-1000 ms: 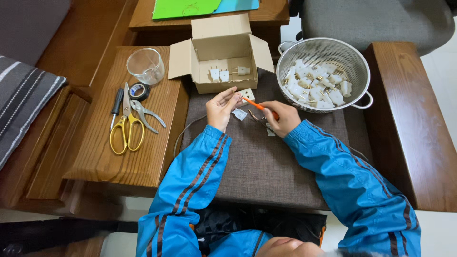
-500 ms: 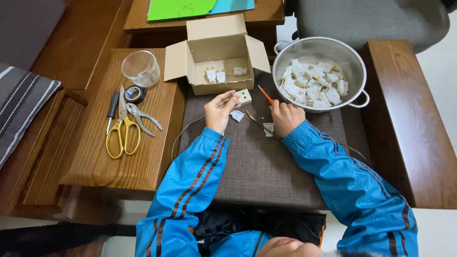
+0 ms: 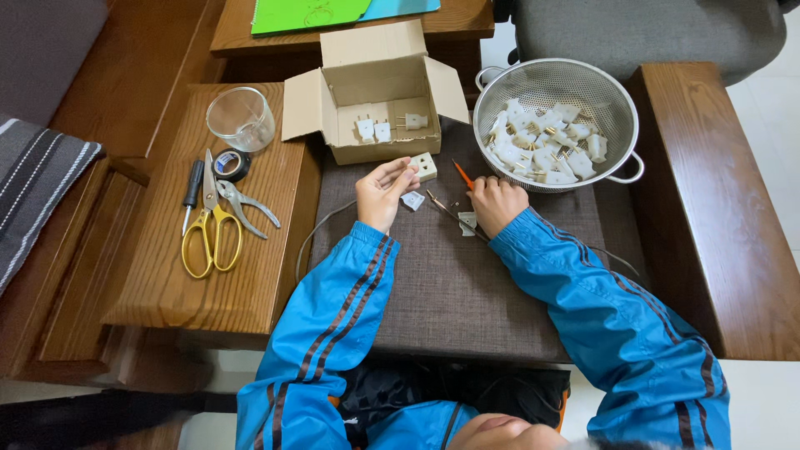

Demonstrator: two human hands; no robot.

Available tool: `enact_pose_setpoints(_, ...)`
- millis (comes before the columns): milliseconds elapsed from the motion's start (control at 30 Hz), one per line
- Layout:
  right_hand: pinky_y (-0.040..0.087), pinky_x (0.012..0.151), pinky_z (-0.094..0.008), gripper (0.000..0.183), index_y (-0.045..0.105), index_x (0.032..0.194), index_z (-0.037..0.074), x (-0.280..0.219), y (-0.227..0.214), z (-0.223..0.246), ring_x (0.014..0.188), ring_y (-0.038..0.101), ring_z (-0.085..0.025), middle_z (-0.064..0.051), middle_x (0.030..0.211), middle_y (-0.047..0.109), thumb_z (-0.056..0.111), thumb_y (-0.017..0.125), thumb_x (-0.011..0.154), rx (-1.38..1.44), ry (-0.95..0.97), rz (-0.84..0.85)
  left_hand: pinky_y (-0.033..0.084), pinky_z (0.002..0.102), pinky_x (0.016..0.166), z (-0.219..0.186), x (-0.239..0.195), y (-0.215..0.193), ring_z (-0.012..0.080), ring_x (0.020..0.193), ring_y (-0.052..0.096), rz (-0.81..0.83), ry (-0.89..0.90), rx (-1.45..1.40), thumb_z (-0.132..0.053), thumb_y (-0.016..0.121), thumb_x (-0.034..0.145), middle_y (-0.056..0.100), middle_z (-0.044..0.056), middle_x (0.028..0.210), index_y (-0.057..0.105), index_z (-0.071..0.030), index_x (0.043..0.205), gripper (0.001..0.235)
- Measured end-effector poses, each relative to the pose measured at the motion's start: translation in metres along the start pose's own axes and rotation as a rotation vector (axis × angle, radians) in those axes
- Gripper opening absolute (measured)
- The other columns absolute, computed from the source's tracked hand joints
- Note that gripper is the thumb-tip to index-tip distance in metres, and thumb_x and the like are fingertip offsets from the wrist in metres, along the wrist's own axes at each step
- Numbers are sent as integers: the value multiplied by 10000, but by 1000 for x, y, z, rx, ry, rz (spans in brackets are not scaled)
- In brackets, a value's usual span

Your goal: The person assembles a white electrical plug by inserting metal pins into the plastic housing and securing them with a screwdriver. They handle the plug and pins with their hands, using an orange screwdriver to tighten the connections, while working at a wooden table with tools and components nearby.

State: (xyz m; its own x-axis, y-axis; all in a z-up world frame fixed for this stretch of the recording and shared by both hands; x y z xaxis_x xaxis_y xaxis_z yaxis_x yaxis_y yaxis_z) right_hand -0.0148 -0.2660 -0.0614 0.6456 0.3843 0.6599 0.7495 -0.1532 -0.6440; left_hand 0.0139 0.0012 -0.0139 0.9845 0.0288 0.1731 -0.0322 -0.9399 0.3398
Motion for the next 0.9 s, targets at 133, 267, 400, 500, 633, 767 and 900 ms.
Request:
enact_pose_setpoints(133,639,647,-383,193,789,1044,112,-4,12,0,708,777,-257,-37,802,690,282,772,955,-18,-21,-17,808,495,922,1,0,0,395,1053,896,9,-6,0,-38,931,1061,859,343,1255,831,50,1410,373)
enact_pose_setpoints(267,628,634,-364,178,786,1030,136,0,8,1,693,762,-234,-16,796,673,285,752,939,-49,-9,-36,803,475,933,-2,-1,0,375,1057,897,27,-10,12,-55,935,1060,861,335,1263,821,20,1446,410)
enact_pose_setpoints(400,637,708,-334,121,739,996,174,17,-23,0,766,755,-241,-24,841,655,292,753,969,-9,-69,-112,802,468,927,-5,-3,1,356,1042,903,35,3,29,-68,931,1068,869,324,1252,831,-4,1448,399)
enact_pose_setpoints(500,635,712,-355,144,734,964,151,21,-33,4,754,744,-259,-49,829,650,281,797,964,37,-77,-134,805,468,917,-3,-3,1,355,1033,905,39,-11,30,-71,939,1059,872,322,1242,847,0,1416,375)
enact_pose_setpoints(633,641,716,-368,168,709,935,169,16,-29,4,769,747,-254,-42,841,650,313,792,961,61,-65,-112,807,468,916,4,-2,-1,352,1034,906,44,-13,30,-80,937,1064,872,322,1243,843,3,1416,374)
enact_pose_setpoints(767,657,731,-384,174,711,957,172,13,-24,4,780,749,-263,-47,880,653,326,790,964,75,-69,-79,807,458,898,1,-3,0,338,1006,910,44,-11,18,-72,935,1063,875,315,1233,841,10,1408,367)
enact_pose_setpoints(900,652,727,-391,165,740,987,152,14,-30,4,781,744,-268,-52,895,650,302,798,949,81,-81,-63,808,465,900,-3,-4,2,345,1004,911,41,-20,14,-71,936,1062,871,325,1233,840,20,1403,365)
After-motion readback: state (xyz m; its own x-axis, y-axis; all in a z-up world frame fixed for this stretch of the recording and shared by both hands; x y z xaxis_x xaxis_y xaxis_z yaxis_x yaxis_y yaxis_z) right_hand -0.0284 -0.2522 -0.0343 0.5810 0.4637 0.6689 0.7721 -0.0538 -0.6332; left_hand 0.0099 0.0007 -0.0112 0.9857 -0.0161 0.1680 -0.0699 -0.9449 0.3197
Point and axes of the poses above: each hand's wrist, its own x-axis towards the middle knuckle, its own y-axis out of the palm, z = x × y, the point moved 1 cm from there along x, towards the middle knuckle
